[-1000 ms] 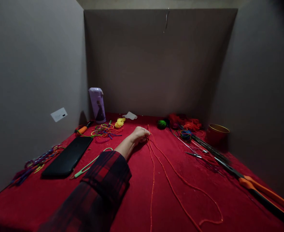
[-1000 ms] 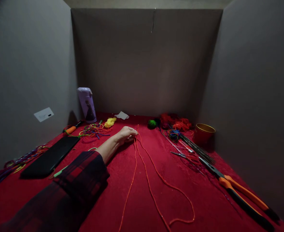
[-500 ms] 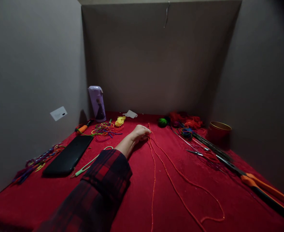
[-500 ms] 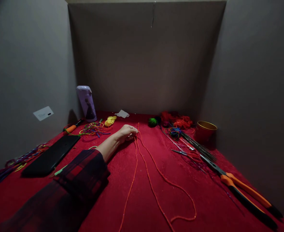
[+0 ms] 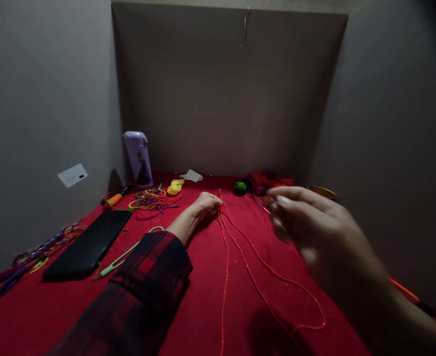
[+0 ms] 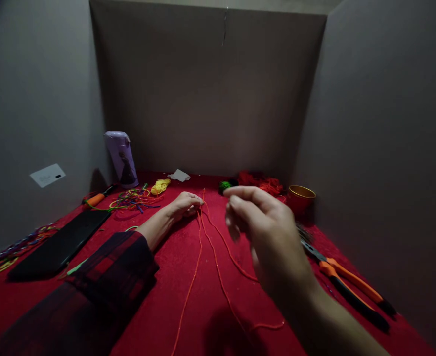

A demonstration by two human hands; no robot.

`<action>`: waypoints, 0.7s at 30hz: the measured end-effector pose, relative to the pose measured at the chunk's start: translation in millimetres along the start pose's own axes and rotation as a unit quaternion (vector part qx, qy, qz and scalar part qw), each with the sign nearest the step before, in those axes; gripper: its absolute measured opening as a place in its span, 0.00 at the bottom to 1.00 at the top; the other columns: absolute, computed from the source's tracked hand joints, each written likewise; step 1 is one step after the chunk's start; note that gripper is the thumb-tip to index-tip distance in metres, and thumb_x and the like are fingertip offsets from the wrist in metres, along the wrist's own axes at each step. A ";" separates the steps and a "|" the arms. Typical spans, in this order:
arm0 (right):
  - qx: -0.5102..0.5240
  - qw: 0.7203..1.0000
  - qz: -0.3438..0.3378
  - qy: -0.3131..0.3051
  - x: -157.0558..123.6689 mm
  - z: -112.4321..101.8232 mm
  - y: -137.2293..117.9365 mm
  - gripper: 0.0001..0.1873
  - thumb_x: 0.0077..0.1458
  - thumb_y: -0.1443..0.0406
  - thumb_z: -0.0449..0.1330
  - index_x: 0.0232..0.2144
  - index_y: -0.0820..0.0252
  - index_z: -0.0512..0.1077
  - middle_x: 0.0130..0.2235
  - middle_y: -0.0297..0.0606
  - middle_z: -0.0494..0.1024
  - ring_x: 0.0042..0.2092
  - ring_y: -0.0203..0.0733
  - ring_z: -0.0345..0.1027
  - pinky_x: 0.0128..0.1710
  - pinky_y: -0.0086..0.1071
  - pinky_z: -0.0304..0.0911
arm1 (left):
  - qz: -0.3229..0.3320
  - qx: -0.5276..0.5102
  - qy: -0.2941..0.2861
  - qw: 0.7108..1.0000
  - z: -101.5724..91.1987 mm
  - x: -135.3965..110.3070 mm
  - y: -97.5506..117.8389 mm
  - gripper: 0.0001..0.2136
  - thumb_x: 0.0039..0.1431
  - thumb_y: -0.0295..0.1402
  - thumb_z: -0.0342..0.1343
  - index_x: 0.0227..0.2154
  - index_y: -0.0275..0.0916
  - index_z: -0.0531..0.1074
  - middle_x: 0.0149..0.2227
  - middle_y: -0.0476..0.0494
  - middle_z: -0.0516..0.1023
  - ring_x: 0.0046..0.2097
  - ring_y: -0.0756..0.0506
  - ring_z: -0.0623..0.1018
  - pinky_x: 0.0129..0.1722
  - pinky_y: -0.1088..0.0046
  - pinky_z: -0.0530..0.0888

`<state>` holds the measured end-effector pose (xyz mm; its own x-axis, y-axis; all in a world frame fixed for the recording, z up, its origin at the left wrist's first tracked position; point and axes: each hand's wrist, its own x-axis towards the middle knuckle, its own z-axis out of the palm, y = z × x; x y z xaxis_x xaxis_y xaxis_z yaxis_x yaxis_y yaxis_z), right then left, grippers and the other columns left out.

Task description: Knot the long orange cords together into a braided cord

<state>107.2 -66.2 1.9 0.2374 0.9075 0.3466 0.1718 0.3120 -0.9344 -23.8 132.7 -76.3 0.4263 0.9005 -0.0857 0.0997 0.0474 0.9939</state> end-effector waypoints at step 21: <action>-0.464 0.853 -0.044 -0.234 -33.4 28.6 73.1 0.06 0.53 0.64 0.53 0.27 0.60 0.67 0.31 0.39 0.71 0.29 0.36 0.62 0.26 0.27 0.53 | 0.003 0.004 -0.005 1.000 -4.7 12.1 -7.7 0.05 0.43 0.26 0.55 0.18 0.34 0.65 0.09 0.57 0.56 0.11 0.58 0.53 0.13 0.79 0.46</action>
<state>84.5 -65.7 -80.3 -0.1871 0.9725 0.1385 0.9035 0.2257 -0.3644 -23.6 145.3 -84.7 0.4360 0.8963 -0.0805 0.1049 0.0382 0.9937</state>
